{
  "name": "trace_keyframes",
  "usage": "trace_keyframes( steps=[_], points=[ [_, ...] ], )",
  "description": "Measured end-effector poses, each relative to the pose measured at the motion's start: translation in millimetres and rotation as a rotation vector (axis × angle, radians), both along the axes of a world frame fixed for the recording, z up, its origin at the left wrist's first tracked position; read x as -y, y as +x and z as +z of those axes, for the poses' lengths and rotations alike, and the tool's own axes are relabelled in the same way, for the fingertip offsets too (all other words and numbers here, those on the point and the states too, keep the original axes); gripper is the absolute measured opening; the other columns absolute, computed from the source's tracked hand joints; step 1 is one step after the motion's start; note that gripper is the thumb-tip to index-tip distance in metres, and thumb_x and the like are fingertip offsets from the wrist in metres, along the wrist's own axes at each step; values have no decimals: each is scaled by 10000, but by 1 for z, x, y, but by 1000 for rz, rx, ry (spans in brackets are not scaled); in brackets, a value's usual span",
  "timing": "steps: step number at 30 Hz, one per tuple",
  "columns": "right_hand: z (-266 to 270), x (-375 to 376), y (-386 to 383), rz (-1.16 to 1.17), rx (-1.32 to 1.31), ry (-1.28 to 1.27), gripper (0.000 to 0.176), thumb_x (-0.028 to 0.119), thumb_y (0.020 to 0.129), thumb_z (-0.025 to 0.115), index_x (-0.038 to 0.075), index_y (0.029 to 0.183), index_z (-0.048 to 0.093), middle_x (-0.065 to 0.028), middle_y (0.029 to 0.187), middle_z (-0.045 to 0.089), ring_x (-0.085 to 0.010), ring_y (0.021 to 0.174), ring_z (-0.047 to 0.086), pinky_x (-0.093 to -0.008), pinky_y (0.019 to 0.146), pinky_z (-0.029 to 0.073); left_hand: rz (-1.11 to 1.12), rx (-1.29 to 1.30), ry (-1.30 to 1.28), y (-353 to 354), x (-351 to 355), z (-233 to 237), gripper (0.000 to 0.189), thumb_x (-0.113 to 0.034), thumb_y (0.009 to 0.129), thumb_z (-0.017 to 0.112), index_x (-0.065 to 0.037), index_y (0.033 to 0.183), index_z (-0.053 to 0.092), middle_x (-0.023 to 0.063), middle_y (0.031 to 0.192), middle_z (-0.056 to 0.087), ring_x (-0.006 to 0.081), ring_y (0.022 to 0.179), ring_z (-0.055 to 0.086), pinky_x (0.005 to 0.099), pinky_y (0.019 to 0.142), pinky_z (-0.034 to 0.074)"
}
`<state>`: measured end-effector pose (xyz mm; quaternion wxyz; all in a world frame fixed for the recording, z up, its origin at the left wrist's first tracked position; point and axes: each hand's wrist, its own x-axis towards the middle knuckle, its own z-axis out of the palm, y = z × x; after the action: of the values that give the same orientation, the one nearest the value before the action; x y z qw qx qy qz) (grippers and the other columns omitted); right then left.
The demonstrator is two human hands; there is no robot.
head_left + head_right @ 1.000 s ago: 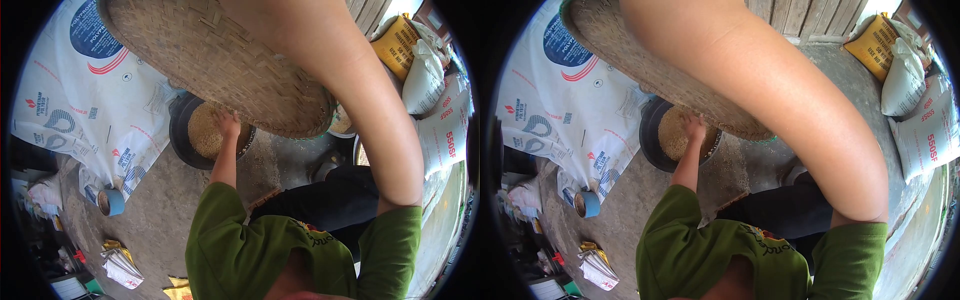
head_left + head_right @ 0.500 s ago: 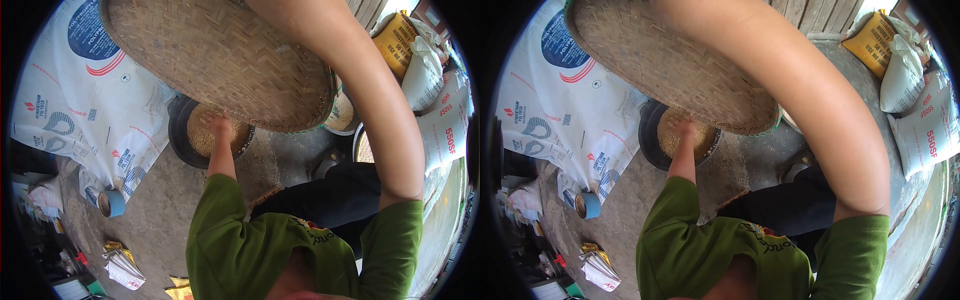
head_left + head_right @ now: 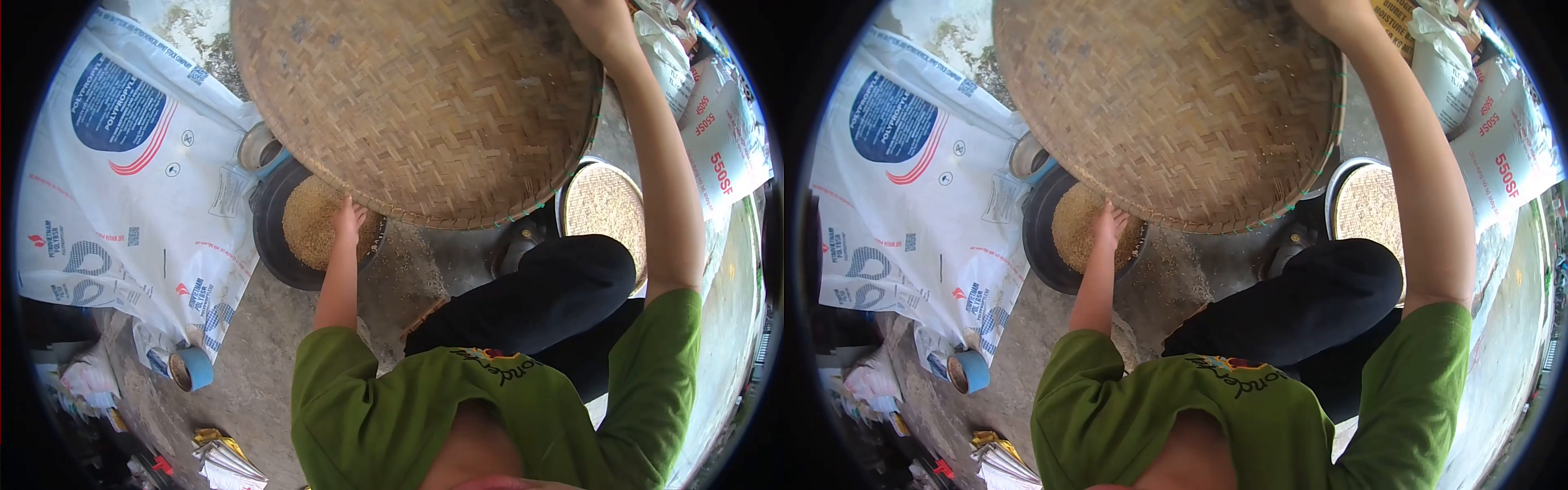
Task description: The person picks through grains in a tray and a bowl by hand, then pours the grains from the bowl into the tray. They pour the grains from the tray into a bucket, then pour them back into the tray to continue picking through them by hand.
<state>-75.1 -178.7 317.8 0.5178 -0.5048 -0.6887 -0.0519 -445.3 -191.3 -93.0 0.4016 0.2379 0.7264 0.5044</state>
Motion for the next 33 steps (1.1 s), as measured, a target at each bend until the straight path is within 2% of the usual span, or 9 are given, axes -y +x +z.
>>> trace_keyframes(
  steps=[2,5,12,16,24,26,28,32,33],
  points=[
    [-9,9,31,2,-188,-105,285,140,757,580,-46,973,580,-162,816,624,-227,722,594,-322,688,466,39,440,115,8,-14,4,337,-341,862,528,-40,1005,571,46,819,576,157,695,557,314,633,454],
    [-44,-23,124,27,-225,-133,322,207,802,601,-46,1000,571,-68,825,624,-120,719,587,-266,655,459,-134,469,76,10,-49,-9,304,-287,853,554,-48,1040,528,50,874,569,152,708,557,319,626,464],
    [-151,-38,247,-106,-623,-408,307,180,777,591,-79,942,583,-91,793,613,-139,670,574,-269,604,464,-188,472,356,53,-89,45,312,-201,861,527,-9,1098,461,114,994,558,253,867,582,395,739,490],
    [-256,-57,296,-194,-795,-588,340,204,743,622,-82,925,588,-107,791,615,-157,649,576,-305,589,463,-170,60,361,76,-86,129,325,-172,823,528,37,1071,516,137,964,593,223,832,594,335,724,474],
    [-399,-76,284,-350,-881,-922,477,302,745,617,-115,973,573,-169,877,612,-234,758,602,-334,661,465,-188,-206,442,102,-94,237,303,-138,793,541,70,1010,508,139,918,583,207,780,588,303,675,464],
    [-410,-78,281,-404,-835,-978,510,322,749,620,-122,993,564,-180,908,607,-241,789,601,-333,680,464,-193,-228,430,110,-94,243,288,-130,793,550,71,996,506,125,913,578,188,781,572,292,686,448],
    [-405,-79,278,-261,-921,-952,598,386,744,630,-138,1020,545,-199,937,597,-255,834,594,-335,708,461,-162,-271,363,100,-103,239,290,-134,798,549,66,1004,507,118,921,578,188,784,573,299,683,451],
    [-379,-82,281,-183,-1055,-882,695,493,736,623,-136,1021,550,-198,945,597,-263,864,594,-340,728,462,-179,-188,340,76,-112,201,286,-137,799,552,59,1004,512,117,922,578,191,785,578,303,674,457],
    [-373,-83,284,-218,-1009,-914,740,528,765,573,-138,1081,507,-200,1031,569,-264,923,579,-345,768,461,-174,-150,340,73,-112,192,285,-137,799,553,56,1006,513,117,923,578,192,786,580,304,670,461]
  ],
)
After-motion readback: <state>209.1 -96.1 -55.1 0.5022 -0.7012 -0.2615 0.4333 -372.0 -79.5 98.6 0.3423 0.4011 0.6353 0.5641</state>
